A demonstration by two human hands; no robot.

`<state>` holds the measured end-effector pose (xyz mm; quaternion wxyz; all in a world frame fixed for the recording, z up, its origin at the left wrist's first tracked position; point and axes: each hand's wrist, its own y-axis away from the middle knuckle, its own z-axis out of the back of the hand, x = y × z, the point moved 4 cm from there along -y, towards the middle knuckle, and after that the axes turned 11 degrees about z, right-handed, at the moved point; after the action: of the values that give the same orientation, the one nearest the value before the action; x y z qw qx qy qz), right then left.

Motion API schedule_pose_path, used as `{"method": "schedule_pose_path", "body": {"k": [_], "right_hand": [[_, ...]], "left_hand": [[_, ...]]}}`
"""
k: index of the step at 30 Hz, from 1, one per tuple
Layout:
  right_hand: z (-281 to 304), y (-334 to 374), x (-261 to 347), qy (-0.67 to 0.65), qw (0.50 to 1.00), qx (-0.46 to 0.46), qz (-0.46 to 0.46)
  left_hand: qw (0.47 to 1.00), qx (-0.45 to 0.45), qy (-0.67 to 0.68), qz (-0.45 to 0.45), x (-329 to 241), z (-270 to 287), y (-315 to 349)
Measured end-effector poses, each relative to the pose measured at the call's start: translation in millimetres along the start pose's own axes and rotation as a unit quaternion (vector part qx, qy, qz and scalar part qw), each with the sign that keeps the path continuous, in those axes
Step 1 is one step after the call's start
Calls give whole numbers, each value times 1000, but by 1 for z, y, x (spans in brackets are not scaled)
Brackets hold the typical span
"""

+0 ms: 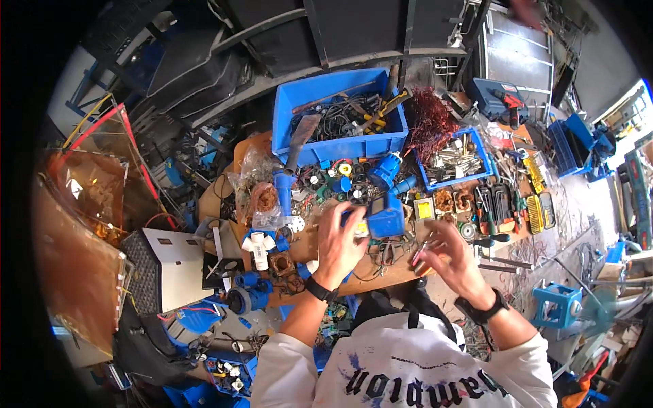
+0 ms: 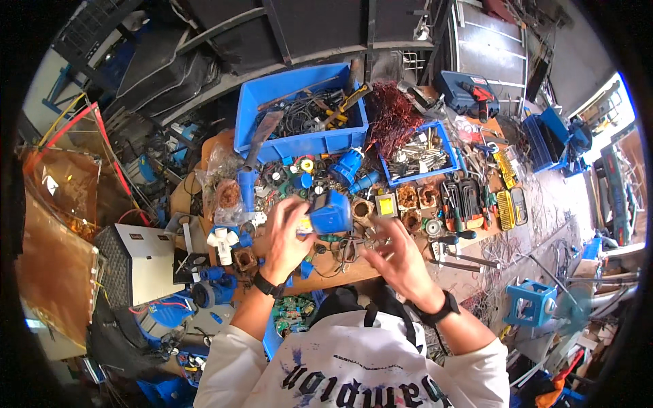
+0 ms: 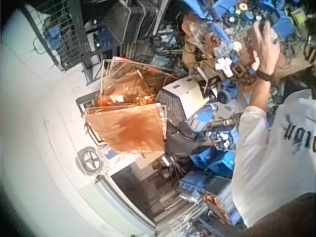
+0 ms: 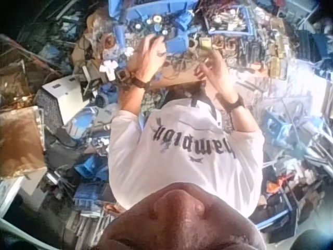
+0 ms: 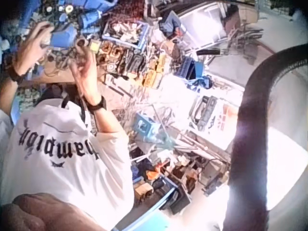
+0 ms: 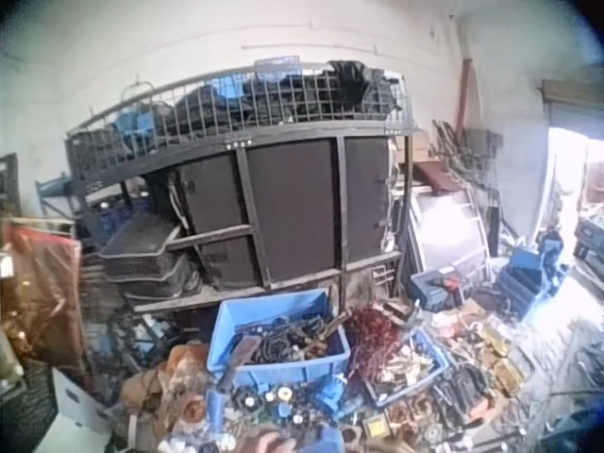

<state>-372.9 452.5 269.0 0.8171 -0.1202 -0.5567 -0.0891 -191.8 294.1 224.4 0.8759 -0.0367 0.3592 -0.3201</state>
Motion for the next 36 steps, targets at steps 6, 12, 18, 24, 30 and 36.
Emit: {"method": "schedule_pose_path", "body": {"k": [6,12,18,24,30,36], "right_hand": [[15,-18,-5,-115,992,3,49],[51,-20,2,-75,992,45,91],[81,-21,20,-12,989,74,127],[105,-8,44,17,975,83,203],[110,1,56,22,966,58,250],[108,11,66,39,963,59,260]], "left_hand": [[1000,-10,0,-20,-68,6,2],[997,29,69,-10,-95,6,-5],[989,63,133,19,-111,5,-9],[942,194,266,61,-121,5,-13],[940,232,248,42,-134,7,-11],[974,156,163,-24,-146,17,-5]]}}
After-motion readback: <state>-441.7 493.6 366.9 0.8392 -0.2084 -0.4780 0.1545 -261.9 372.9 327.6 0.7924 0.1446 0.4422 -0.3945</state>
